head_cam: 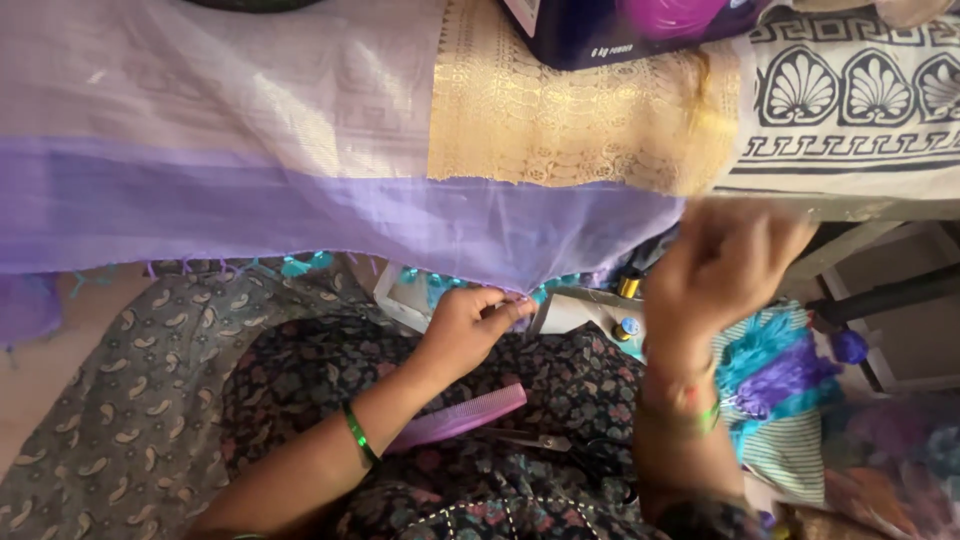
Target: Tying and trimming decorative tassels on the edge of a purple fabric.
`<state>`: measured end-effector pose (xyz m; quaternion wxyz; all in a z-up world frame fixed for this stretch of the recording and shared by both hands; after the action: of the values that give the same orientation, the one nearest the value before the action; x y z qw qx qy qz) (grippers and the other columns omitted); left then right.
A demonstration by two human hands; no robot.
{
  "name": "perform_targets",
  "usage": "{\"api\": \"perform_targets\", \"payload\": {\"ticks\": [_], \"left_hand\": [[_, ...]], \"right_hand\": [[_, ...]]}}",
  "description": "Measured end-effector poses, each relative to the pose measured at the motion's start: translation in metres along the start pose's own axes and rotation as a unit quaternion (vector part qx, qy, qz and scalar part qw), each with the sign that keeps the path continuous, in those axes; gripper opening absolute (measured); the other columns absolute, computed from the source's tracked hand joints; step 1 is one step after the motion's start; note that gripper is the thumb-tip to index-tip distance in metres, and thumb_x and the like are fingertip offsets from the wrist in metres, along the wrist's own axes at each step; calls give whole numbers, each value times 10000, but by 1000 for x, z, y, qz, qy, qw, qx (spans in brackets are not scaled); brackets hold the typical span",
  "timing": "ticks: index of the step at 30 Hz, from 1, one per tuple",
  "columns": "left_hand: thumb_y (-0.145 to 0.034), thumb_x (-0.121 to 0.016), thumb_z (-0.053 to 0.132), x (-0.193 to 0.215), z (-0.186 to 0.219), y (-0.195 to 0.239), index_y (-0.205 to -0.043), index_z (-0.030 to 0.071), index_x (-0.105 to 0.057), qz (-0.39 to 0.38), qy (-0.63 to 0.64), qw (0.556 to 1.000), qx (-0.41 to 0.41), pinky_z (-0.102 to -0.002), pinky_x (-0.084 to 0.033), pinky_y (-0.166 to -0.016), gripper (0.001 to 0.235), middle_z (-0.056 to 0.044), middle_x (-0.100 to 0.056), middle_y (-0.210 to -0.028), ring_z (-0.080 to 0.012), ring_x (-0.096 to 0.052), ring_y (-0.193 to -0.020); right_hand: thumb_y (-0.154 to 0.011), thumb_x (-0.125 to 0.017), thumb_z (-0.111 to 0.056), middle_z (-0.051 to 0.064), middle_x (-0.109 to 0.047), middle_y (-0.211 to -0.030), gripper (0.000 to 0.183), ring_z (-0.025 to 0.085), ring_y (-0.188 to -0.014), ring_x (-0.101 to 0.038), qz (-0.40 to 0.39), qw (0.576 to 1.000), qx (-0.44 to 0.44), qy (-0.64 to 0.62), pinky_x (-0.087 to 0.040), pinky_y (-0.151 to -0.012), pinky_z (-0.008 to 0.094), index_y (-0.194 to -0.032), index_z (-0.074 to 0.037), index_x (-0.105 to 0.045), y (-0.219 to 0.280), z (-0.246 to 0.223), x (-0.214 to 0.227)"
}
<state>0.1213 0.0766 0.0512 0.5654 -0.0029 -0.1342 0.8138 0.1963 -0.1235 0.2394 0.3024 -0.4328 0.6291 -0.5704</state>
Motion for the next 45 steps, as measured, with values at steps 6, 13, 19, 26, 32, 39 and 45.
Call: {"api": "perform_targets", "payload": {"ticks": [6,13,19,26,32,39,45], "left_hand": [[-940,-714,206,-2,-4,1,-1006,23,-790,2,42,996,79,-246,-505,-588,208,-33,-759,-811,-86,-625,-665],[-979,-687,188,-21,-47,9,-1030,0,-771,-32,305,932,193,-191,-475,-533,212,-25,-687,-769,-52,-602,-623],[-993,-690,154,-12,-53,8,-1042,-31,-741,-8,453,862,229,-176,-418,-542,198,-30,-693,-873,-47,-550,-641],[-989,-690,144,-8,-43,7,-1044,-30,-732,-16,502,841,200,-181,-446,-590,186,-51,-727,-982,-52,-565,-691],[-1003,-689,179,-22,-41,14,-1066,-5,-754,-37,429,878,208,-191,-444,-569,205,-26,-695,-890,-54,-572,-664],[-987,-620,66,-29,-50,19,-1020,20,-715,-44,429,879,202,-218,-464,-554,111,-15,-701,-867,-75,-603,-669],[-1010,-643,136,-18,-36,19,-1045,21,-737,-46,419,885,197,-207,-459,-563,152,1,-684,-836,-60,-591,-663]], "right_hand": [[-754,-670,117,87,-609,-943,212,283,-921,-572,-206,972,-33,-110,-452,-812,409,-899,-37,-661,79,-90,-5],[-780,-740,41,74,-672,-952,159,241,-869,-631,-413,871,-206,-170,-505,-737,369,-910,-50,-723,142,-43,-19],[-957,-687,-122,91,-726,-1229,59,340,-1270,-650,-208,611,-381,-662,-536,-1085,596,-999,-107,-727,119,5,19],[-1015,-692,-118,17,-763,-1118,50,164,-1110,-690,-61,453,-318,-830,-541,-1094,379,-1039,-81,-717,92,61,62],[-921,-590,109,107,-686,-1055,223,125,-861,-713,-225,726,-325,-563,-604,-734,207,-1005,-18,-753,86,-12,23],[-843,-753,47,131,-689,-1286,420,181,-1033,-725,-493,780,-177,-343,-616,-866,263,-1256,5,-687,98,-110,-46],[-805,-773,70,164,-630,-1330,505,201,-1055,-702,-497,795,-145,-317,-621,-819,262,-1289,-6,-651,100,-108,-36]]}}
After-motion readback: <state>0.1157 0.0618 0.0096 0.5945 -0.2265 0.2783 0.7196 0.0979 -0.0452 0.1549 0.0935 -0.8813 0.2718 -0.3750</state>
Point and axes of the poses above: each hand's wrist, its own y-axis away from the middle knuckle, its own x-axis out of the back of the hand, z = x × y, the point moved 10 cm from there along -y, towards the middle knuckle
